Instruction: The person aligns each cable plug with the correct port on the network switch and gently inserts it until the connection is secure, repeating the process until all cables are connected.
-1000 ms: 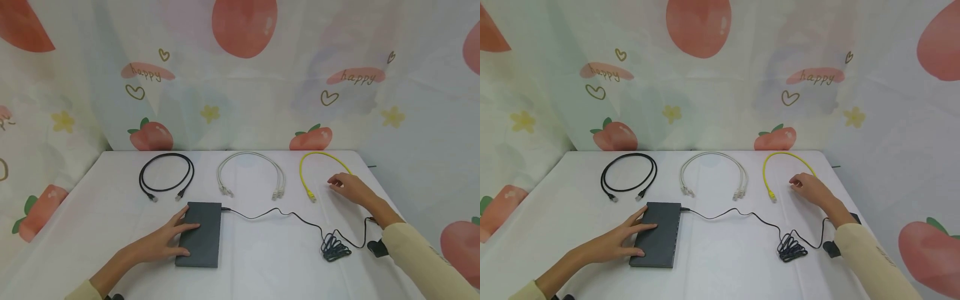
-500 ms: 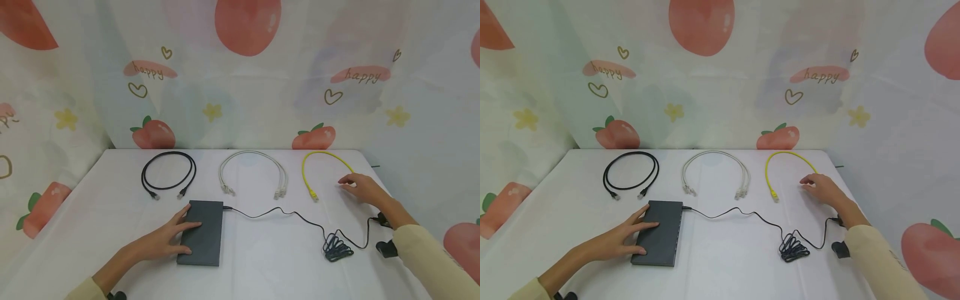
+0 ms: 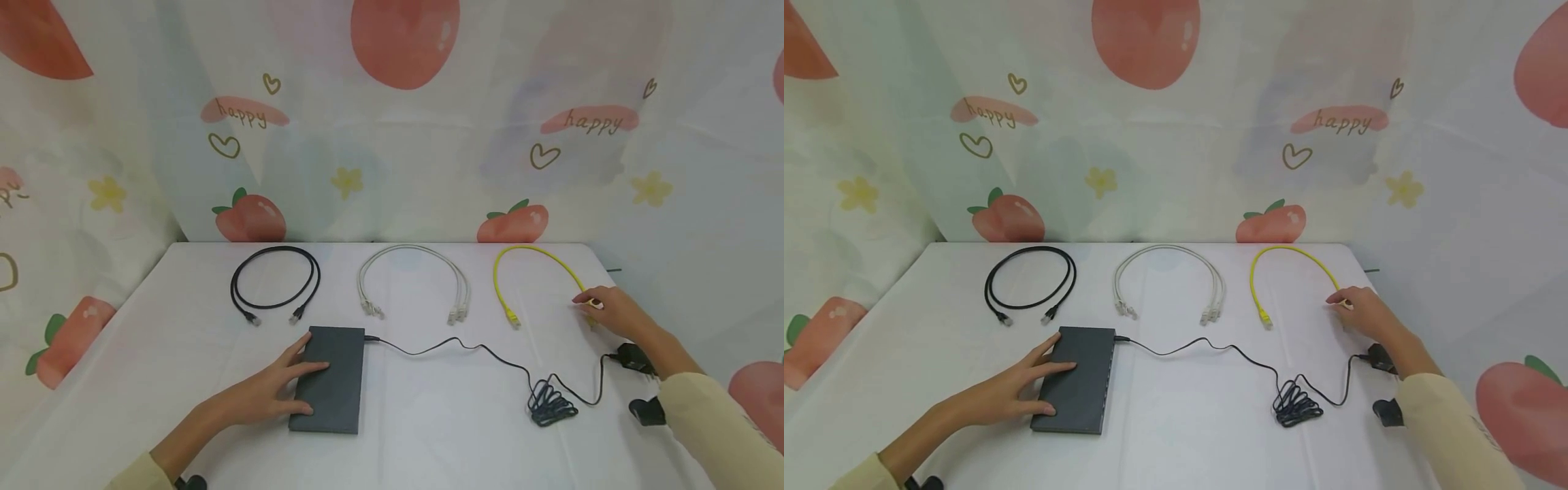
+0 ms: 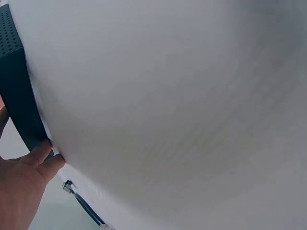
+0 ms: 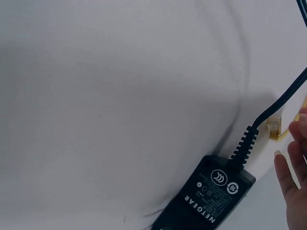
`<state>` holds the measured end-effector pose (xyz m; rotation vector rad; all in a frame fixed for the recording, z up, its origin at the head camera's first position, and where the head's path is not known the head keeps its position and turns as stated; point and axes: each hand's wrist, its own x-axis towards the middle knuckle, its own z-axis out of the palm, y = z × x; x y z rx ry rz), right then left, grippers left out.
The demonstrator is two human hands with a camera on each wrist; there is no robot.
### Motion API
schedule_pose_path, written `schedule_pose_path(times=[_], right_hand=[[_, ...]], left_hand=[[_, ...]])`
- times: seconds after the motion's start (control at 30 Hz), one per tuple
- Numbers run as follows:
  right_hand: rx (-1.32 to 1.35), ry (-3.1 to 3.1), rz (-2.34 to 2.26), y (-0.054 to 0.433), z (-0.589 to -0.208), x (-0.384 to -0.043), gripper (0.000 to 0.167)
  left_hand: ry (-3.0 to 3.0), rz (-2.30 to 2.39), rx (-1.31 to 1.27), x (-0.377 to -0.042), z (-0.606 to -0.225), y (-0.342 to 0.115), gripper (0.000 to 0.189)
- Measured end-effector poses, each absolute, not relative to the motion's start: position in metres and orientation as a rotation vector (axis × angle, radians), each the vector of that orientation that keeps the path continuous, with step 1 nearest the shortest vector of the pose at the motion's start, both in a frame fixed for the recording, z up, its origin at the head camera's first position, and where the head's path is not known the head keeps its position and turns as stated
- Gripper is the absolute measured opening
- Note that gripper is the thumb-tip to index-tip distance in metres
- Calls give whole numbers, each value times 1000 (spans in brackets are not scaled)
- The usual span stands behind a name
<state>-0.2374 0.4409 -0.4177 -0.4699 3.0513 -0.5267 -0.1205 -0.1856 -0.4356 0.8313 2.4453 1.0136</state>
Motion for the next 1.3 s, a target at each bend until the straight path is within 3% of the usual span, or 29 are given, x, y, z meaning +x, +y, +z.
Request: schedule_pose_path(times=[0.77, 1.3], right_hand=[[-330, 2975, -526, 458, -430, -226, 23], [-350, 2997, -521, 441, -431, -219, 15]], left_hand=[[2449, 992, 837, -121, -434, -185, 68], [2465, 996, 836, -122, -437, -186, 67]])
